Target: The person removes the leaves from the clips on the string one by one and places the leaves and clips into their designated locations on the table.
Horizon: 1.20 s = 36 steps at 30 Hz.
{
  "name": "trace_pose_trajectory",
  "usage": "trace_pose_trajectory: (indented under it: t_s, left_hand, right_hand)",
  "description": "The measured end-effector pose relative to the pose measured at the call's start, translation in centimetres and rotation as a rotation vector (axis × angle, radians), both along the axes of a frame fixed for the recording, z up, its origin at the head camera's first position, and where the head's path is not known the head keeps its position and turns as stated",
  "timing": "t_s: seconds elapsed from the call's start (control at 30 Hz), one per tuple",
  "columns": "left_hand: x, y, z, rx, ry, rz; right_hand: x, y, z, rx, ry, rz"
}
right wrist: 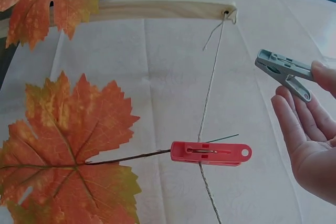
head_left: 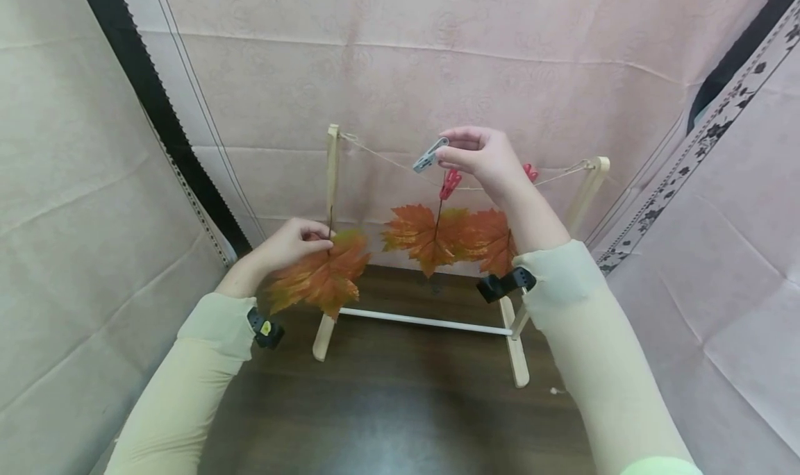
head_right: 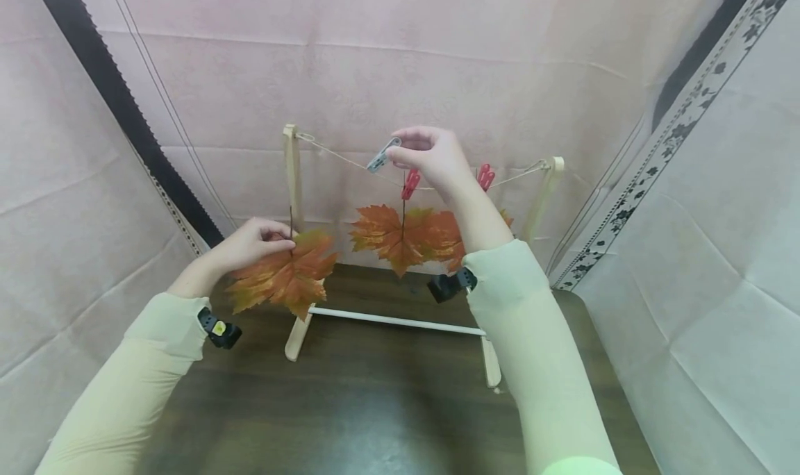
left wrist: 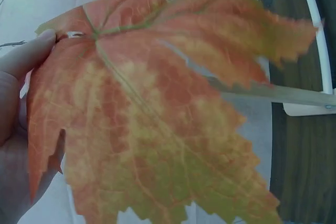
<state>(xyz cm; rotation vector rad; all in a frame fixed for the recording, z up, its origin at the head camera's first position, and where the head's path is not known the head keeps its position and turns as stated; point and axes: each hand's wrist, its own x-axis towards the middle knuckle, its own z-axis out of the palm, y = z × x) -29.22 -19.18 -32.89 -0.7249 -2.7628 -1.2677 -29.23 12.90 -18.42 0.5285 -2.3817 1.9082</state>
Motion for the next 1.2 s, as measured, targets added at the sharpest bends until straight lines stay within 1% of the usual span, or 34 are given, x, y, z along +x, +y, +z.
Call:
trace_pose_trajectory:
  t_s: [0.13,0.27,0.4,0.5,0.6,0.67,0.7,0.77,0.93,1.03,1.1,1.2]
  left_hand:
    - [0.3,-0.5,-0.5,-0.008,-0.012,0.022]
    - [0.5,-1.0,-1.3,0.011,-0.018,0.028]
    - [0.8,-1.6,-2.2,0.024,-0.036,0.037]
    - [1.0,-1.9,-2.8,0.011,-0.039,0.043]
    - [1.1,-2.1,-3.4,-0.008,-0.035,0.031]
    - [1.2,-2.2,-3.8,-0.018,-0.042,0.03]
    - [1.3,-2.2,-3.9,-0.023,-0.047,0.027]
    - [1.4,-2.3,-4.3,-0.033,-0.06,0.025]
    - [1.7,-2.6,-5.1,-0.032,-0.101,0.013]
    - [1.7,-2.7,-5.4,-0.037,-0.11,0.017]
    - [1.7,-2.7,-5.7,-0.044,-0.103,0.029]
    - [1.7,-2.7,-6.1,-0.039,-0.089,0.038]
  right_hand:
    - [0.8,0.4,-0.6,0.008,0.002,0.016]
    - [1.9,1.0,-1.2,-0.058,-0.015,0.056]
    - [2.7,2.1,-2.4,-0.117,-0.045,0.088]
    - [3.3,3.3,-3.7,-0.143,-0.062,0.09]
    - [4.1,4.7,-5.3,-0.158,-0.084,0.082]
    - [4.6,5.7,-6.6,-0.156,-0.099,0.083]
    - [4.9,6.2,-7.3,-0.145,-0.109,0.083]
    - [5.3,7.2,-8.9,-0.087,-0.111,0.08]
    - [6.5,9.3,-12.5,-0.013,-0.119,0.071]
    - [7.0,10.4,-14.2,-0.009,-0.139,0.054]
    - [7.2,11.1,-15.1,-0.01,-0.158,0.04]
    - [7.5,12.0,-16.3,-0.058,-0.184,0.035]
